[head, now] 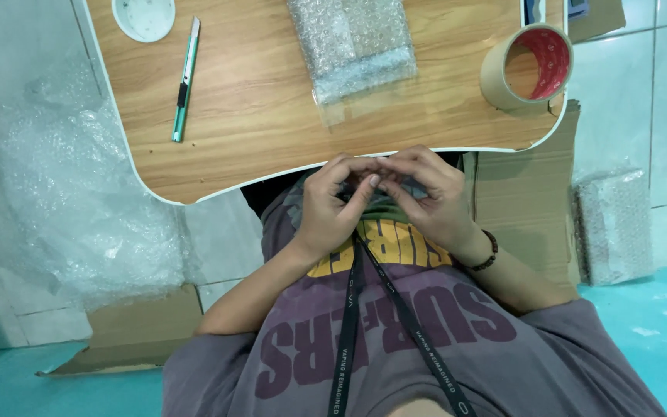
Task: Wrapping a long item in bubble wrap and securing it with adhesive tape on a small table.
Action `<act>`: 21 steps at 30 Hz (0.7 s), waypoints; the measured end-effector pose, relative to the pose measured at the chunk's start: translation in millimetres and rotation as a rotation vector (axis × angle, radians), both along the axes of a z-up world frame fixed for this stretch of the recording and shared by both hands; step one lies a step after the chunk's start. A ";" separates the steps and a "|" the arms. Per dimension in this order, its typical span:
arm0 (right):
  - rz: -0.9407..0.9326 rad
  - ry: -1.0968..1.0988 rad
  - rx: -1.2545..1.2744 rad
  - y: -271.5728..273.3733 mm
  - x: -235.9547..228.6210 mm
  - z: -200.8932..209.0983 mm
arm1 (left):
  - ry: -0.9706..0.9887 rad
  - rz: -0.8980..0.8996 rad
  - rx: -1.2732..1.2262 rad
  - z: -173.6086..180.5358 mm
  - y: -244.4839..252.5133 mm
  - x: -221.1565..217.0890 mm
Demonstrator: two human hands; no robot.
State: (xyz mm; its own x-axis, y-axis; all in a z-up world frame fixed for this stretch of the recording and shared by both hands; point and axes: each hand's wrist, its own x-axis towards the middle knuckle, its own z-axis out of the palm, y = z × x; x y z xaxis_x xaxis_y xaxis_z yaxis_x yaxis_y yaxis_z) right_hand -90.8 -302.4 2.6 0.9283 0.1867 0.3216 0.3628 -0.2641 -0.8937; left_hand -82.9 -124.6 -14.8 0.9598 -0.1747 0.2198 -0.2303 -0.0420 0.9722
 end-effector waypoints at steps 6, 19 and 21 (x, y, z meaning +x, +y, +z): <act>-0.002 0.085 0.118 6.3 -7.5 0.6 | -0.191 -0.010 0.174 13.1 -1.4 -4.1; 0.030 0.284 0.054 -24.4 -31.2 -24.0 | -0.552 -0.166 0.355 16.4 -8.7 -5.4; 0.018 0.211 -0.098 -31.1 -33.8 -27.4 | -0.615 -0.138 0.420 13.1 -11.6 -6.0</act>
State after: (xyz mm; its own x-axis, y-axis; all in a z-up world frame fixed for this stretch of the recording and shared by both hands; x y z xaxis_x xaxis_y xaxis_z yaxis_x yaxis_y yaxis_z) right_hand -124.5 -333.5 -24.8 0.9692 0.2251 0.1000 0.1760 -0.3485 -0.9206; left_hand -88.9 -136.2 -1.7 0.6493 -0.4713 0.5969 -0.7558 -0.3125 0.5754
